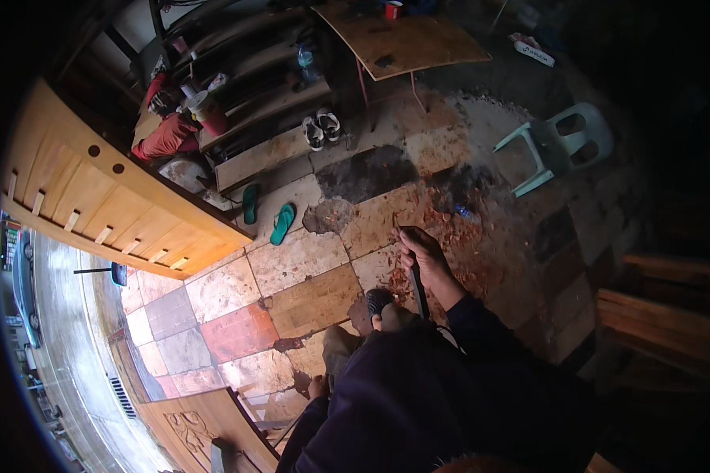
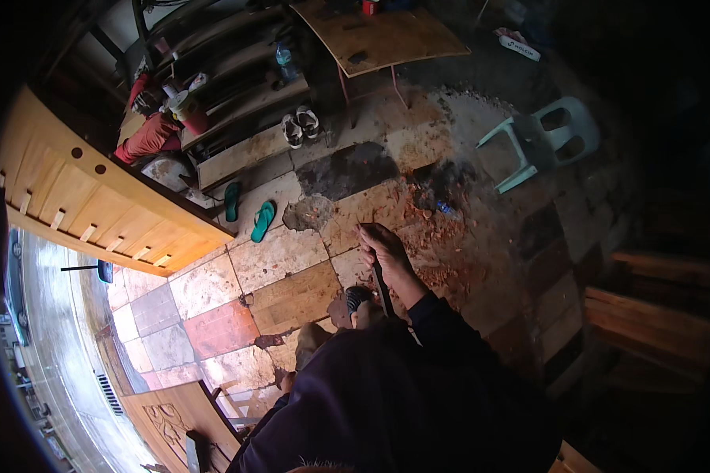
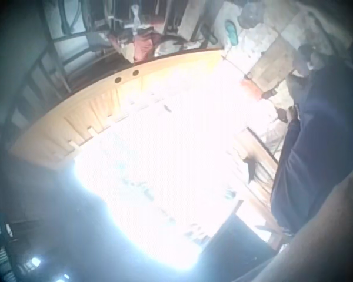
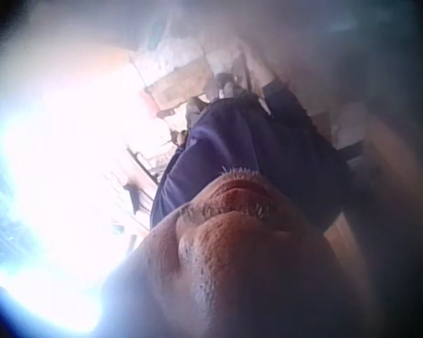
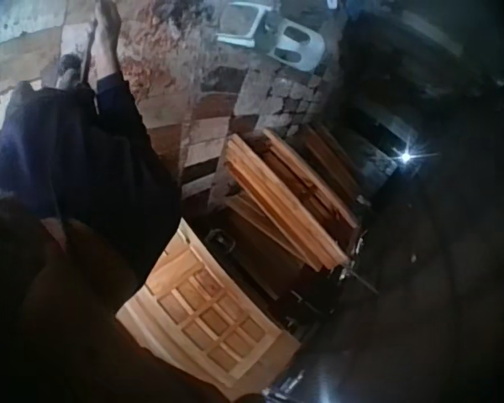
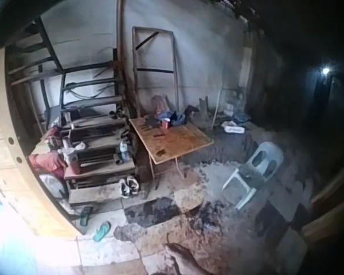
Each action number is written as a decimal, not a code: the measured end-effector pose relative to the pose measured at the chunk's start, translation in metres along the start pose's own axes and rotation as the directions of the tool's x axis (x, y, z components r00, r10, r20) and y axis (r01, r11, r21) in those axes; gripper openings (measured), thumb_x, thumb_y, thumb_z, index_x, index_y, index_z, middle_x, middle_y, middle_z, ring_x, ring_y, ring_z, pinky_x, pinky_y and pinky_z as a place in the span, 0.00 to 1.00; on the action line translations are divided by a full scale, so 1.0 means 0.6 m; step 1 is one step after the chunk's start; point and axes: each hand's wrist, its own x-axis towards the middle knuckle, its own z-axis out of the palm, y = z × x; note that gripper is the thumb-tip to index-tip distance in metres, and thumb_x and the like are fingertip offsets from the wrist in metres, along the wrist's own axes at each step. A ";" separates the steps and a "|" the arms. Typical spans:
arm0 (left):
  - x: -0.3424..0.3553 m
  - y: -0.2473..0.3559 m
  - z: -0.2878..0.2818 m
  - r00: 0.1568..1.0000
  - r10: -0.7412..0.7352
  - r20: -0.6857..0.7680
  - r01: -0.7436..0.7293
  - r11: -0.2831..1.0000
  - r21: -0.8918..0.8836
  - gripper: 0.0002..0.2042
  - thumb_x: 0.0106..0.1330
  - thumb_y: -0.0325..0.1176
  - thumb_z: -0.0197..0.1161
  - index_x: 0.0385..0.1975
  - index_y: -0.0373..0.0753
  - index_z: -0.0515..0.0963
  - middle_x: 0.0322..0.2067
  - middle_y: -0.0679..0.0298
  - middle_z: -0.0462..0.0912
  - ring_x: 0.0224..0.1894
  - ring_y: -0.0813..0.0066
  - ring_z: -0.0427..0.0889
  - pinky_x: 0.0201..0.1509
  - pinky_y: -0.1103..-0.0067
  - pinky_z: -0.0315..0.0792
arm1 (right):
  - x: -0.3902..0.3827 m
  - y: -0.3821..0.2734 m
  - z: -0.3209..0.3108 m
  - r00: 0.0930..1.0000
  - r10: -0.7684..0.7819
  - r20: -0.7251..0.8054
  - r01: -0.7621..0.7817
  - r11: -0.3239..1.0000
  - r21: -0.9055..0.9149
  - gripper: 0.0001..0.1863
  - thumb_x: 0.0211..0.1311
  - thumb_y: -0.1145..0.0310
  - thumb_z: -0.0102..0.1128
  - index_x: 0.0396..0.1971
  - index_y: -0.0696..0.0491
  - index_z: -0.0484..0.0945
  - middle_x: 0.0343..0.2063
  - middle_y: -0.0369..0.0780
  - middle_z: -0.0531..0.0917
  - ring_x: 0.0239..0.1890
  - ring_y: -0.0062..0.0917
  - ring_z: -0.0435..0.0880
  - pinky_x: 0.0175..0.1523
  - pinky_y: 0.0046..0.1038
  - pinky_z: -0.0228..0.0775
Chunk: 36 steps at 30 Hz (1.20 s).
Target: The person holds a small metal woodworking tool and rubs it repeatedly against a sharpening stone, dipping the tool into a container of water intermittently.
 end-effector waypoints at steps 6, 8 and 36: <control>0.093 0.180 -0.050 0.997 0.024 -0.067 -0.025 1.000 -0.014 0.29 0.69 0.57 0.65 0.64 0.45 0.82 0.51 0.45 0.89 0.58 0.45 0.86 0.63 0.60 0.78 | 0.133 -0.074 -0.045 0.995 -0.024 -0.093 0.016 0.996 -0.090 0.16 0.74 0.58 0.70 0.52 0.53 0.82 0.26 0.27 0.74 0.21 0.13 0.70 0.27 0.20 0.63; 0.145 0.226 -0.084 0.940 0.171 -0.295 -0.192 0.980 -0.045 0.22 0.71 0.50 0.65 0.59 0.44 0.84 0.45 0.49 0.91 0.49 0.46 0.90 0.52 0.58 0.82 | 0.178 -0.088 -0.057 0.989 -0.046 -0.138 0.024 0.987 -0.157 0.16 0.76 0.58 0.68 0.52 0.53 0.82 0.25 0.28 0.73 0.20 0.13 0.69 0.26 0.20 0.62; 0.827 1.836 -0.430 0.274 0.871 -0.408 -0.831 0.428 0.356 0.13 0.65 0.29 0.60 0.50 0.44 0.78 0.44 0.50 0.86 0.49 0.41 0.85 0.49 0.54 0.80 | 0.686 -0.434 -0.479 0.783 -0.593 -0.189 -0.101 0.178 -0.979 0.16 0.80 0.62 0.59 0.56 0.56 0.85 0.51 0.47 0.88 0.50 0.37 0.88 0.54 0.37 0.77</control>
